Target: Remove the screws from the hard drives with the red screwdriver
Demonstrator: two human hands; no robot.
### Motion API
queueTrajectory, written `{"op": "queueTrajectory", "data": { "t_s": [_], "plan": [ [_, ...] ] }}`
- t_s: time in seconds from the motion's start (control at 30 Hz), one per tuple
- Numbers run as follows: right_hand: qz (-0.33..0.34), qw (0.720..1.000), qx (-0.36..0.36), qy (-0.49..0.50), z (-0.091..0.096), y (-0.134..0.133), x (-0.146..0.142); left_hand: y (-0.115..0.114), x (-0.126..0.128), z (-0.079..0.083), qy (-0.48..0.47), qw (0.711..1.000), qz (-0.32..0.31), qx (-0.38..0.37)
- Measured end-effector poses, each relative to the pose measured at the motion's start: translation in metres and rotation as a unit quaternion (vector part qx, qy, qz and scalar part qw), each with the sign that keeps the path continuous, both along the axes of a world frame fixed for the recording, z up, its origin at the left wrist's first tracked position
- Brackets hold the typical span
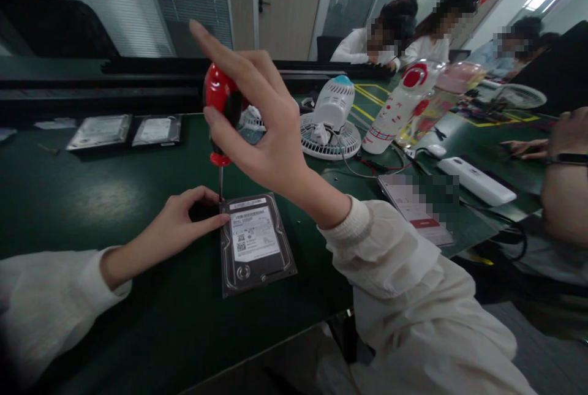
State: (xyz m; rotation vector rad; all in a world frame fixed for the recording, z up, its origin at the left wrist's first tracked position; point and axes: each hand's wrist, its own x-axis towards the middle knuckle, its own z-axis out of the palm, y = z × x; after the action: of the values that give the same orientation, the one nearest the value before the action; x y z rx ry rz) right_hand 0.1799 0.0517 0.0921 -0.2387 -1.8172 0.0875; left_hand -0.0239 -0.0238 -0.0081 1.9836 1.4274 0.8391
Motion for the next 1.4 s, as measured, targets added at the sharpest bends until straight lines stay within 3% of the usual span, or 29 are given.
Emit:
{"op": "queueTrajectory", "data": {
  "t_s": [0.1, 0.27, 0.43, 0.57, 0.67, 0.83, 1.0, 1.2, 1.4],
  "plan": [
    [0.040, 0.999, 0.013, -0.017, 0.0008, 0.0002, 0.0009, -0.0003, 0.0001, 0.0006, -0.005, 1.000, -0.003, -0.003],
    [-0.059, 0.998, -0.015, -0.035, 0.0040, -0.0044, 0.0022, -0.0002, 0.0003, 0.0008, 0.000, 1.000, 0.005, -0.008],
    [-0.015, 0.999, 0.002, -0.030, 0.0023, -0.0026, 0.0038, 0.0008, -0.0011, -0.0008, -0.001, 1.000, -0.001, -0.007],
    [-0.054, 0.998, 0.028, -0.028, 0.0022, -0.0039, 0.0037, 0.0008, -0.0010, -0.0008, 0.003, 1.000, 0.001, -0.001],
    [-0.093, 0.995, 0.008, -0.033, 0.0006, -0.0035, 0.0025, 0.0001, 0.0000, 0.0004, -0.001, 1.000, 0.004, -0.001],
    [-0.028, 0.999, 0.008, -0.036, -0.0016, -0.0028, 0.0052, -0.0004, 0.0004, 0.0005, -0.010, 1.000, -0.007, 0.003],
    [-0.060, 0.998, 0.012, 0.000, 0.0021, -0.0073, 0.0054, -0.0001, 0.0004, 0.0003, -0.004, 1.000, 0.001, 0.000],
    [0.000, 1.000, -0.005, -0.010, 0.0002, -0.0026, 0.0049, 0.0004, -0.0007, -0.0001, -0.005, 1.000, -0.007, 0.003],
    [-0.056, 0.998, 0.009, -0.021, 0.0053, -0.0044, 0.0052, 0.0001, 0.0003, 0.0006, 0.003, 1.000, 0.002, 0.001]
  ]
}}
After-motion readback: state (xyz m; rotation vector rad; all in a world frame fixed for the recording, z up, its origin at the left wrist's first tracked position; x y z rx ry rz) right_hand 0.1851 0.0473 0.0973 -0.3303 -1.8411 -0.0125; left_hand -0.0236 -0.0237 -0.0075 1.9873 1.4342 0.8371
